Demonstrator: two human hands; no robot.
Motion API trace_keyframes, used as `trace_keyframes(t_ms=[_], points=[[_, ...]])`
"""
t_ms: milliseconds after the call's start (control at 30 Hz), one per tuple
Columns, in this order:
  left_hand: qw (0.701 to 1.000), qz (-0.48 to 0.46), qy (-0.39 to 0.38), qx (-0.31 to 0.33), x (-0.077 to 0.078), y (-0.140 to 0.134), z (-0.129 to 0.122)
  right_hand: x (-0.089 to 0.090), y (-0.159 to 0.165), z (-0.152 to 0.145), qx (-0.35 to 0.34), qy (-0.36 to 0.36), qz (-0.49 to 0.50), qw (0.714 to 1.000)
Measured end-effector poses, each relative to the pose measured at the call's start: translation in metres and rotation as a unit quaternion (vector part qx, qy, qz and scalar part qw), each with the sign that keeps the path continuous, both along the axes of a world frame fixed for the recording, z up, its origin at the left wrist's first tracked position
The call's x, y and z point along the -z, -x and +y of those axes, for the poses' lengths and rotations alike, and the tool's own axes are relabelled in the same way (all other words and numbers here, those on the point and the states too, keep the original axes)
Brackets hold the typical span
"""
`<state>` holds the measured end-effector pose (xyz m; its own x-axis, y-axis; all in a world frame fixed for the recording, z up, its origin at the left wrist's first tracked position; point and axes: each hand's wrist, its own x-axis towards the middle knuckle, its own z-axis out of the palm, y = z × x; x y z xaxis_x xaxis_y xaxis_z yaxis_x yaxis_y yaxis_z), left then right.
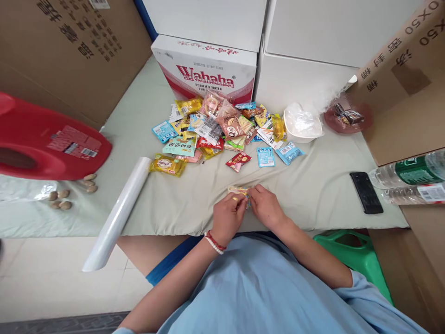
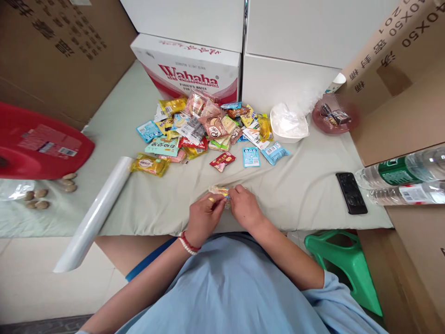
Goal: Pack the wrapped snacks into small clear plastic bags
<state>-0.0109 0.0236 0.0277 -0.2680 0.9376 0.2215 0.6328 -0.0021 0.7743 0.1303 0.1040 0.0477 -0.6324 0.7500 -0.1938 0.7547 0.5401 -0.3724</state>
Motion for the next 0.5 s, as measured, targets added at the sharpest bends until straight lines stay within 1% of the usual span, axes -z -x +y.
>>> trace_keyframes(t_ms=[33, 67, 100, 167, 200, 233, 267, 300, 367, 433, 500], points=[[1.000, 0.023, -0.014, 0.012, -0.002, -0.005, 0.000, 0.001, 0.000, 0.000, -0.001, -0.002, 0.002, 1.000], [0.999, 0.043, -0.031, 0.003, -0.003, -0.008, -0.001, 0.002, -0.001, 0.000, -0.002, -0.004, 0.005, 1.000], [0.997, 0.056, -0.049, -0.027, -0.003, -0.009, -0.003, 0.003, -0.001, -0.001, -0.002, -0.008, 0.009, 1.000], [0.988, 0.064, -0.073, -0.121, -0.002, -0.005, -0.007, 0.005, -0.002, -0.001, -0.001, -0.015, 0.022, 1.000], [0.982, 0.064, -0.069, -0.164, 0.000, 0.000, -0.009, 0.006, -0.003, -0.002, -0.001, -0.018, 0.026, 0.999], [0.979, 0.065, -0.055, -0.187, 0.002, 0.004, -0.011, 0.007, -0.003, -0.002, -0.001, -0.019, 0.029, 0.999], [0.979, 0.068, -0.036, -0.187, 0.004, 0.009, -0.012, 0.007, -0.003, -0.002, 0.000, -0.018, 0.030, 0.999], [0.983, 0.073, -0.019, -0.169, 0.006, 0.012, -0.012, 0.007, -0.002, -0.003, 0.001, -0.016, 0.030, 0.999], [0.989, 0.093, -0.008, -0.114, 0.009, 0.013, -0.010, 0.006, -0.001, -0.003, 0.001, -0.007, 0.032, 0.999], [0.989, 0.133, -0.019, -0.066, 0.009, 0.007, -0.005, 0.005, -0.001, -0.003, 0.000, 0.002, 0.035, 0.999], [0.981, 0.193, -0.011, -0.020, 0.008, -0.002, 0.000, 0.005, -0.001, -0.003, 0.001, 0.007, 0.036, 0.999]])
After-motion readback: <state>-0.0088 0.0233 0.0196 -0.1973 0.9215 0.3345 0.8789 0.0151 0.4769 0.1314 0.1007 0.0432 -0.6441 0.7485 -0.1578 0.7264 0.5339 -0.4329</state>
